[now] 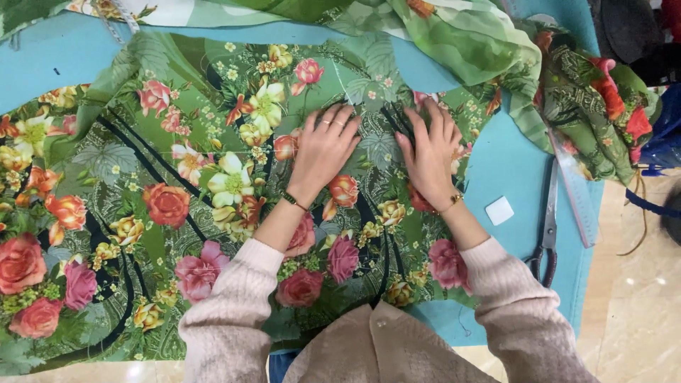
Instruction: The person measures a floral-patterned fabric with a ruler and chalk, then uses scissors to cut along the marked lines. The person smooths the fabric and continues cutting and measuring sections.
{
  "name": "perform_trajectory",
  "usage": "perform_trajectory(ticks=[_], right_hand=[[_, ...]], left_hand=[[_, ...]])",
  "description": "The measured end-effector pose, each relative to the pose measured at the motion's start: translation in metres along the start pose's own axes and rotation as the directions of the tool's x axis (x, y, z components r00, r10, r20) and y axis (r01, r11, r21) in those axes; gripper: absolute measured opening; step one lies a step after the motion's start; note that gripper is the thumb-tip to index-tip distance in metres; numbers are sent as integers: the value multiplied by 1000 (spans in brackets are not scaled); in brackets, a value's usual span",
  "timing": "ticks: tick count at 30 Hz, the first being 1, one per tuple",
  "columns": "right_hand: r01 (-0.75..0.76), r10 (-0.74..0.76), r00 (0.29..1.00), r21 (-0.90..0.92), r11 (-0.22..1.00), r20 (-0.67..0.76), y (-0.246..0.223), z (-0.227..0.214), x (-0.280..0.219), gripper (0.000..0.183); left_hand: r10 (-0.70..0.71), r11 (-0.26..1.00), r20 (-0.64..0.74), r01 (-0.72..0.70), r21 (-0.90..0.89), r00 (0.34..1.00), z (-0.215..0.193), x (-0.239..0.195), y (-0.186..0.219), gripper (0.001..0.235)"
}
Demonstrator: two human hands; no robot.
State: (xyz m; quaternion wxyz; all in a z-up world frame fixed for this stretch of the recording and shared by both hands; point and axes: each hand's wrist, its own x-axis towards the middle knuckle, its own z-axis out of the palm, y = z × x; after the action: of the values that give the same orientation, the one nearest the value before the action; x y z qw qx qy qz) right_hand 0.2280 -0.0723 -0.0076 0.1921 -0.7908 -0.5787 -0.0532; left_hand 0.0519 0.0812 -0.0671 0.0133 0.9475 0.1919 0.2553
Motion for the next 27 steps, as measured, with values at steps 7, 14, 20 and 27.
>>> perform_trajectory(ticks=[7,14,20,27], right_hand=[[-88,88,995,-8,996,42,24,3,-27,43],[-151,150,987,12,988,61,60,-2,-22,46],[-85,84,996,-35,996,-23,155,-36,33,33],[214,-215,976,-212,954,22,208,-34,87,13]], left_hand=[[-170,983,46,166,74,984,-23,-10,-4,37],[-301,951,166,310,-25,939,-65,6,10,55],[-289,952,260,305,-23,922,-70,8,10,57],[-296,946,270,319,-46,916,-74,10,12,57]])
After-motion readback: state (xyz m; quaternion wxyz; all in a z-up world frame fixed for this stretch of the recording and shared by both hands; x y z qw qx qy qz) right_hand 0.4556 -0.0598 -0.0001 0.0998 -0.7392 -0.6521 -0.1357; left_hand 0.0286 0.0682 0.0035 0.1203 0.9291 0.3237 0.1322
